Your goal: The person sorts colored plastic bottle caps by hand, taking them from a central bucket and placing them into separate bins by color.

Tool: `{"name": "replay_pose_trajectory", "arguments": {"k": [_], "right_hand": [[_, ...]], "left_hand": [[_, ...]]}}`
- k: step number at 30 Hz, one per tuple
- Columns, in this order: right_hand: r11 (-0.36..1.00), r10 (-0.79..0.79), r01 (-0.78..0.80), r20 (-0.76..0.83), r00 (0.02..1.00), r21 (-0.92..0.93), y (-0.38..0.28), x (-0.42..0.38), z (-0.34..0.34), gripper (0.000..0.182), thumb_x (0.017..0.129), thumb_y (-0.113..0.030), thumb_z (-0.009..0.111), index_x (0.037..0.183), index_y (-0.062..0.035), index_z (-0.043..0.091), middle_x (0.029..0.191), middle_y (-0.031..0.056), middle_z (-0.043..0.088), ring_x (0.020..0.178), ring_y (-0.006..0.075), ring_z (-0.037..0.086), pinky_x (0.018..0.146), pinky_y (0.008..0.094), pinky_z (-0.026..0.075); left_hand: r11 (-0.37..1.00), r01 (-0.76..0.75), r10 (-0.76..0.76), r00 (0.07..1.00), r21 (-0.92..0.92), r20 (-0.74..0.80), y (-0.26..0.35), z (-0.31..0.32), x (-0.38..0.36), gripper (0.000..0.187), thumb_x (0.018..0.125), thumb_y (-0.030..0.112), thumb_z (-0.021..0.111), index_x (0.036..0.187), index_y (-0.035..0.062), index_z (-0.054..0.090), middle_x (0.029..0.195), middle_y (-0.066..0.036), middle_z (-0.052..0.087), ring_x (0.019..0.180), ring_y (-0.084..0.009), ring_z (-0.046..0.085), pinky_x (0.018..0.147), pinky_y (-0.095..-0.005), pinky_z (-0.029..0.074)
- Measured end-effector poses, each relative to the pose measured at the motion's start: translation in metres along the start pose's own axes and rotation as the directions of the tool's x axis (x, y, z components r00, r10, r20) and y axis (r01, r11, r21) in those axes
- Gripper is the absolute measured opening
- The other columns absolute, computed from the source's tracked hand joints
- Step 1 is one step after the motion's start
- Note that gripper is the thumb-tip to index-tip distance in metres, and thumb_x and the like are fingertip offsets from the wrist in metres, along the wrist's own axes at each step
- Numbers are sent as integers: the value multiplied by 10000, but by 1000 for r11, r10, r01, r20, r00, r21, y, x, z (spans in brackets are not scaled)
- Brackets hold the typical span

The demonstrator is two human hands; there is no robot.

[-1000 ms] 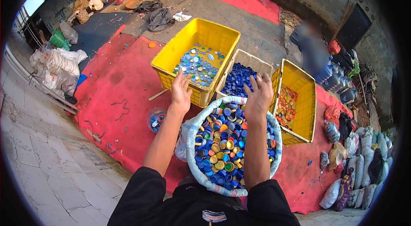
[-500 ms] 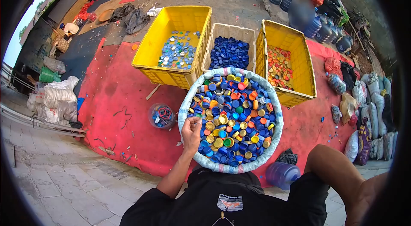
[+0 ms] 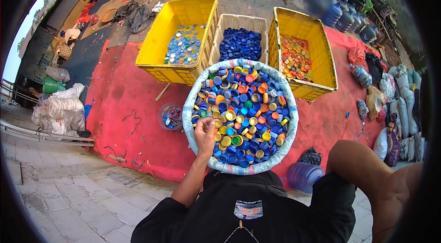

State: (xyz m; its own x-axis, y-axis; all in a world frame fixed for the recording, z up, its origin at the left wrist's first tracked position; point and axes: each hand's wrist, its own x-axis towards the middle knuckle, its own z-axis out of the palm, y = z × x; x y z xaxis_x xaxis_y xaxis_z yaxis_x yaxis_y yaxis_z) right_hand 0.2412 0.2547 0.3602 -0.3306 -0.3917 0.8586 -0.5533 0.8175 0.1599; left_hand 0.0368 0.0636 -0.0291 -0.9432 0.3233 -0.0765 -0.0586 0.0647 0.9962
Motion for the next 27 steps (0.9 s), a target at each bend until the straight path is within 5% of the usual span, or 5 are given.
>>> {"name": "replay_pose_trajectory", "arguments": {"k": [9,15,21,23,27], "right_hand": [[997,21,-19,-27,999,70,4,-13,-10,693,928,-430,478,1406,48,324,1299,170,488,1073,291,516,884,482,422],[980,160,-122,-266,951,156,6,-47,-26,684,920,-418,488,1396,48,332,1294,174,478,1072,291,512,891,488,414],[865,476,-488,-504,721,120,7,-120,21,563,881,-270,562,1243,154,483,1086,225,582,974,272,552,887,442,410],[724,636,-680,-498,590,119,4,-144,61,416,895,-82,504,1243,145,517,1008,196,630,955,241,548,880,377,432],[424,886,-903,-242,396,72,-9,-196,103,320,773,31,669,1087,74,624,871,139,661,801,213,609,738,320,483]], "left_hand": [[995,14,-15,1000,99,13,7,7,0,173,909,158,646,999,18,599,837,-2,585,719,-57,498,655,-216,428],[990,-20,20,1000,141,6,4,15,4,190,871,156,675,975,7,620,836,-14,616,669,-77,462,615,-242,415],[888,-299,249,951,349,182,9,39,21,233,786,123,728,976,37,624,897,-72,635,846,-228,554,756,-369,440],[735,-475,382,879,483,283,11,54,36,266,770,125,737,995,42,621,898,-75,634,859,-249,550,783,-390,425],[494,-642,461,765,586,449,15,86,57,341,756,120,725,1076,60,622,971,-76,622,931,-280,533,838,-408,400]]}}
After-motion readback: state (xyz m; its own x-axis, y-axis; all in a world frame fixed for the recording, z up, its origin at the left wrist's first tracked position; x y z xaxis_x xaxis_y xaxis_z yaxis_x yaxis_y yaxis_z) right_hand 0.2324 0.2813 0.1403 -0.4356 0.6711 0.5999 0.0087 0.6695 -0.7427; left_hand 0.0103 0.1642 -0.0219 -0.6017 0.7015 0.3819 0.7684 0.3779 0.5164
